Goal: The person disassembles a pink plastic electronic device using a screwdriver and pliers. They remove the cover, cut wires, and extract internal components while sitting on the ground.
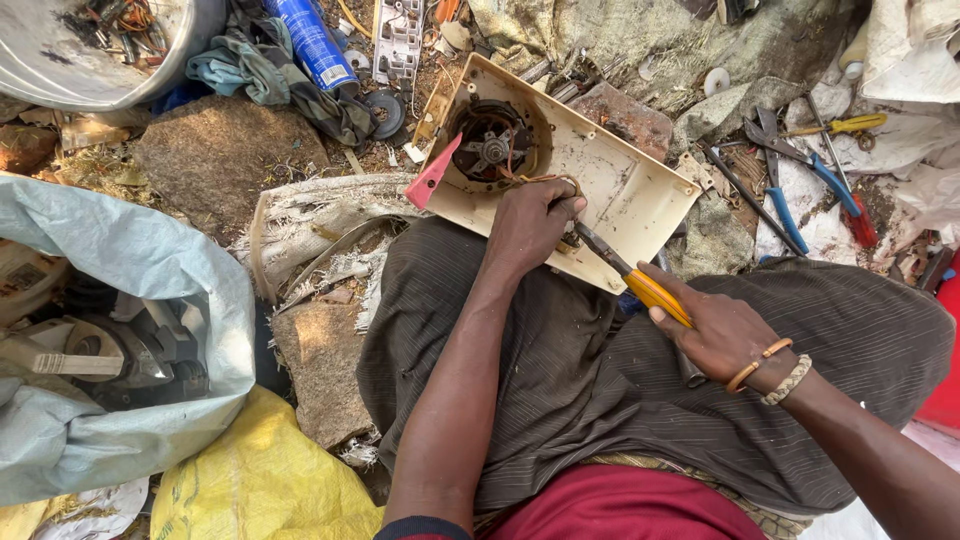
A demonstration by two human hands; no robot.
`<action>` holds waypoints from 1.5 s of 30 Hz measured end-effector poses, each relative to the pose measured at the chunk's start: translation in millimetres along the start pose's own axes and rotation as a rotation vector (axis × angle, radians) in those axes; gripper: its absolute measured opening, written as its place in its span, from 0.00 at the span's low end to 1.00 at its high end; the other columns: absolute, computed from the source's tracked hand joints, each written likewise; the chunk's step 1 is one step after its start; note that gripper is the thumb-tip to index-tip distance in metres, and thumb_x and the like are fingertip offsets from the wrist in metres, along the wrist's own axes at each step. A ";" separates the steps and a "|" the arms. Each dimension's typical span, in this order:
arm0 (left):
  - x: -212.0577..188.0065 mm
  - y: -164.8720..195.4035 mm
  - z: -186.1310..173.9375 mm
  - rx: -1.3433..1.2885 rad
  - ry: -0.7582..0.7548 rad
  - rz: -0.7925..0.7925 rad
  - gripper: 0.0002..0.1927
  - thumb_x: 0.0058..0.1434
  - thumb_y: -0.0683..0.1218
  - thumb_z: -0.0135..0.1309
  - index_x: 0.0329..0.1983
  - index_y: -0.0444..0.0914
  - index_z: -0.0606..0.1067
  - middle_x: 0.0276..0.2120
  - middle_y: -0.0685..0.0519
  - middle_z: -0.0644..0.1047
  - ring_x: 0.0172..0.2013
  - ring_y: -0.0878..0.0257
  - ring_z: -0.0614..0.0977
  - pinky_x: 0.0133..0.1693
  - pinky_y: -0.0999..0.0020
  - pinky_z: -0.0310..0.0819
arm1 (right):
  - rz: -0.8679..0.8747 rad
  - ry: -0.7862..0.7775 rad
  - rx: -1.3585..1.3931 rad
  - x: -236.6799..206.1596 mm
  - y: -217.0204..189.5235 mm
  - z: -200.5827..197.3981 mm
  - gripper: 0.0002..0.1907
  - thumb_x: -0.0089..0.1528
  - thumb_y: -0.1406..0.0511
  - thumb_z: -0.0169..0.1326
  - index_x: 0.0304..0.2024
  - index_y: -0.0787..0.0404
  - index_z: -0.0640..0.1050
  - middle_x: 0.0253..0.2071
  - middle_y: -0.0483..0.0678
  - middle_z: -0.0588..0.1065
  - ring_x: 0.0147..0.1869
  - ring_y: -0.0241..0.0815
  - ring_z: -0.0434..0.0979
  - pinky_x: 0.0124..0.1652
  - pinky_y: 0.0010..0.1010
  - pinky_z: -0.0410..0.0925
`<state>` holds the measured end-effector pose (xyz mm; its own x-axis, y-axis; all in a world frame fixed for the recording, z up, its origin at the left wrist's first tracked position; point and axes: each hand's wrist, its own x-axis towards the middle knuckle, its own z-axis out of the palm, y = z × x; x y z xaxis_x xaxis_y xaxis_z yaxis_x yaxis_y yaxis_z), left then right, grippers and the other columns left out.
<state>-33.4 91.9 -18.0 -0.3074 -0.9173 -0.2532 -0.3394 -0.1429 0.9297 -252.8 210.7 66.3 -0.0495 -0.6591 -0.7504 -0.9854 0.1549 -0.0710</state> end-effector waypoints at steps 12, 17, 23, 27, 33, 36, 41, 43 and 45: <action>4.0 -6.6 3.5 -0.049 -0.030 -0.043 0.12 0.62 0.52 0.60 0.36 0.37 0.83 0.26 0.52 0.83 0.28 0.64 0.82 0.35 0.63 0.76 | -0.114 0.302 -0.528 -7.3 -18.1 -10.6 0.38 0.63 0.61 0.48 0.75 0.34 0.55 0.38 0.51 0.75 0.31 0.47 0.79 0.38 0.43 0.72; 0.1 -3.6 1.6 -0.064 -0.001 0.026 0.12 0.63 0.50 0.60 0.34 0.37 0.82 0.25 0.52 0.81 0.26 0.63 0.81 0.34 0.63 0.75 | -0.164 0.390 -0.658 -8.2 -23.4 -17.9 0.34 0.65 0.63 0.44 0.73 0.35 0.57 0.37 0.52 0.74 0.32 0.46 0.80 0.42 0.48 0.72; -1.6 -0.2 -0.4 -0.034 0.014 0.016 0.12 0.64 0.50 0.59 0.33 0.37 0.82 0.25 0.52 0.81 0.26 0.63 0.80 0.33 0.62 0.73 | -0.105 0.050 -0.370 14.3 5.2 -13.9 0.37 0.65 0.65 0.44 0.76 0.36 0.53 0.42 0.57 0.74 0.35 0.55 0.83 0.35 0.47 0.78; 0.1 -3.1 1.6 0.004 -0.003 -0.046 0.12 0.65 0.51 0.58 0.34 0.37 0.83 0.26 0.51 0.82 0.27 0.61 0.82 0.35 0.62 0.74 | -0.338 0.111 0.254 30.5 28.7 6.7 0.32 0.66 0.58 0.52 0.74 0.46 0.62 0.36 0.56 0.76 0.30 0.54 0.76 0.29 0.46 0.70; 5.3 -11.9 9.4 -0.047 0.134 0.063 0.15 0.63 0.50 0.59 0.45 0.36 0.82 0.34 0.48 0.85 0.34 0.60 0.86 0.40 0.62 0.78 | -0.022 -0.102 0.906 30.8 43.8 38.4 0.35 0.66 0.54 0.49 0.76 0.47 0.61 0.41 0.55 0.78 0.37 0.52 0.76 0.38 0.45 0.71; 8.3 -15.0 10.9 -0.042 0.104 -0.043 0.16 0.66 0.51 0.56 0.48 0.36 0.81 0.35 0.46 0.85 0.35 0.58 0.87 0.41 0.61 0.78 | -0.131 0.032 0.578 24.0 50.8 37.1 0.33 0.67 0.50 0.47 0.74 0.46 0.61 0.50 0.54 0.81 0.51 0.51 0.81 0.50 0.43 0.72; 10.9 -15.8 12.4 -0.083 0.013 -0.135 0.19 0.68 0.56 0.51 0.49 0.37 0.79 0.38 0.49 0.86 0.37 0.58 0.89 0.43 0.60 0.78 | 0.050 -0.103 0.172 15.8 47.7 28.1 0.37 0.66 0.44 0.42 0.78 0.31 0.52 0.52 0.57 0.81 0.56 0.55 0.82 0.54 0.45 0.73; 10.2 -15.9 12.3 -0.040 0.023 -0.100 0.20 0.69 0.57 0.51 0.49 0.36 0.79 0.38 0.48 0.85 0.39 0.55 0.87 0.44 0.58 0.76 | -0.041 0.026 0.080 14.8 37.7 26.2 0.34 0.67 0.45 0.41 0.75 0.34 0.55 0.55 0.55 0.77 0.55 0.57 0.80 0.50 0.49 0.73; 9.4 -16.1 11.5 0.026 0.052 -0.050 0.21 0.69 0.58 0.52 0.49 0.36 0.79 0.39 0.45 0.84 0.42 0.51 0.84 0.45 0.55 0.74 | -0.084 0.096 0.024 13.6 27.0 21.5 0.32 0.67 0.46 0.40 0.74 0.35 0.56 0.55 0.54 0.75 0.51 0.57 0.80 0.47 0.51 0.73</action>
<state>-41.1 89.8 -38.4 -0.2427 -0.9275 -0.2845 -0.3768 -0.1801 0.9086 -276.5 221.7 40.0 0.0167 -0.7376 -0.6750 -0.9825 0.1130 -0.1478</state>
